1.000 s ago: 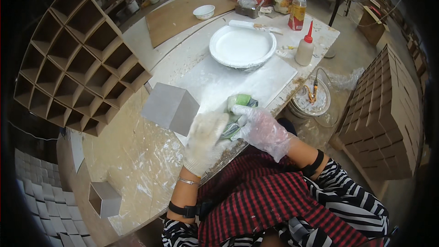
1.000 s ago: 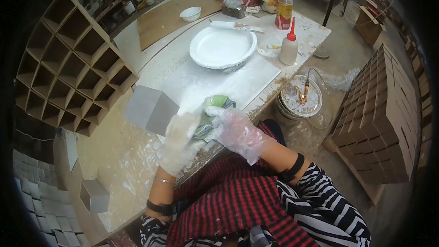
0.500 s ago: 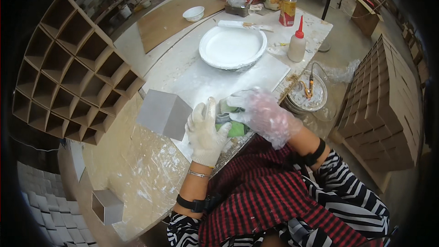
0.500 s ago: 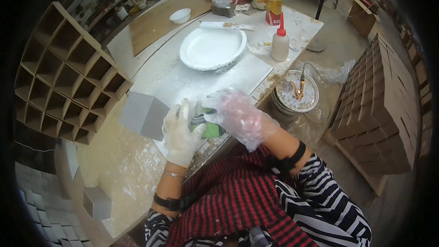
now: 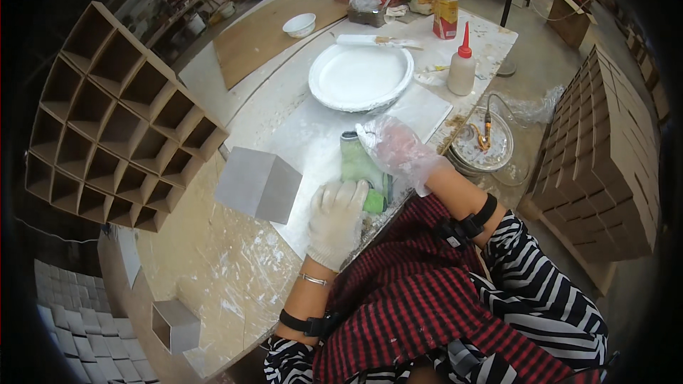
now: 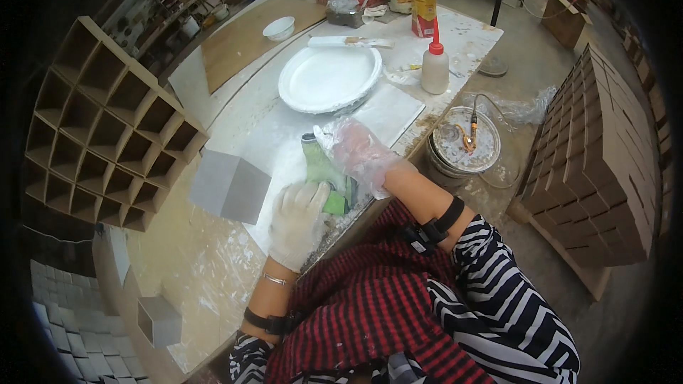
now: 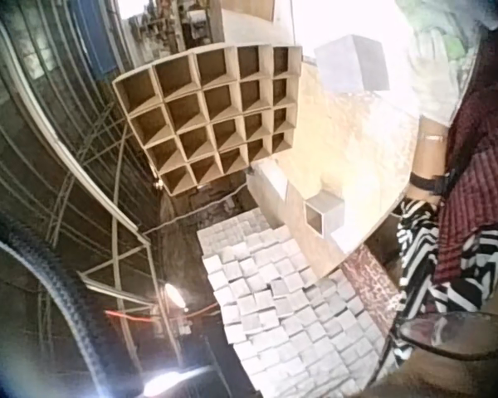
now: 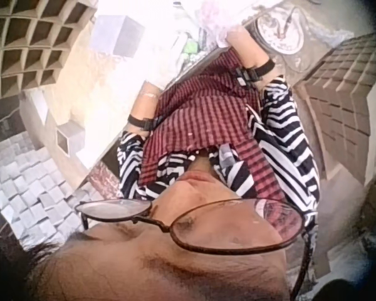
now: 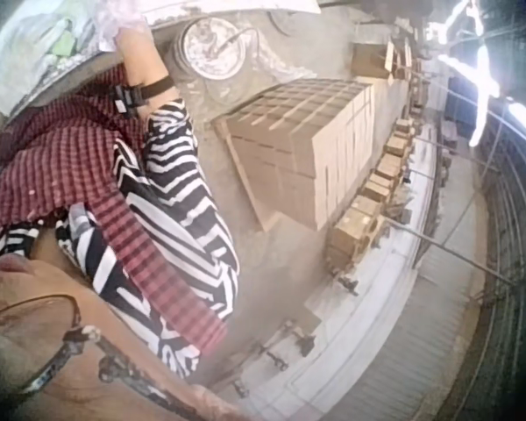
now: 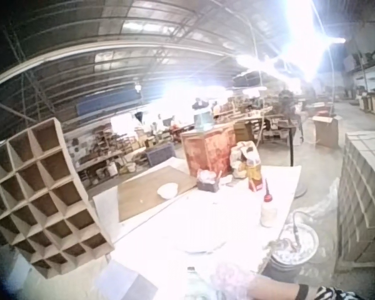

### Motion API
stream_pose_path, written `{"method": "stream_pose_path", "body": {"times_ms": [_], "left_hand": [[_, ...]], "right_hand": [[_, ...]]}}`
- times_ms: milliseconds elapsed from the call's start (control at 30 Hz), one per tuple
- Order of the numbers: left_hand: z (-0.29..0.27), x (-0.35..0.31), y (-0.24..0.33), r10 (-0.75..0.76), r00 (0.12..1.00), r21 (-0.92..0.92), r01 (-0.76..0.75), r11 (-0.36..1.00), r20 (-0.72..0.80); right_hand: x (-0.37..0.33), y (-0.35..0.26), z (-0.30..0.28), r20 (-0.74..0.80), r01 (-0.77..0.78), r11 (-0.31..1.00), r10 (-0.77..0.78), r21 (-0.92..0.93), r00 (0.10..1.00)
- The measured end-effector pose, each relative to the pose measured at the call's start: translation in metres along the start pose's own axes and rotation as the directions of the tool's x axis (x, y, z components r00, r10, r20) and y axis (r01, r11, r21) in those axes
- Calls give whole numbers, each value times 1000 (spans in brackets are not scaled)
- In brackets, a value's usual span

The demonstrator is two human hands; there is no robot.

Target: Applying a white substance to a small wooden box and wiping it with a cloth.

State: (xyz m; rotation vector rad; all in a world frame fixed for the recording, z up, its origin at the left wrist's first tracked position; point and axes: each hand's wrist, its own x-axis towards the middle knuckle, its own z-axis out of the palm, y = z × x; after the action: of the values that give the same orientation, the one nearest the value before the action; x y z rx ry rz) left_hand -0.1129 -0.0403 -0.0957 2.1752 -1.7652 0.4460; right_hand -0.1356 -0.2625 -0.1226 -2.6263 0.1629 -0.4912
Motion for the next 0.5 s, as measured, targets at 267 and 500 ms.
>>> {"method": "stream_pose_path", "body": {"times_ms": [267, 500], "left_hand": [[-4, 31, -26, -148, 958, -232, 206, 951, 244], [9, 19, -11, -515, 856, -481, 464, 744, 28]], "right_hand": [[-19, -57, -52, 36, 28, 998, -30, 54, 999], [-21, -51, -47, 67, -27, 929, 3, 368, 998]]}}
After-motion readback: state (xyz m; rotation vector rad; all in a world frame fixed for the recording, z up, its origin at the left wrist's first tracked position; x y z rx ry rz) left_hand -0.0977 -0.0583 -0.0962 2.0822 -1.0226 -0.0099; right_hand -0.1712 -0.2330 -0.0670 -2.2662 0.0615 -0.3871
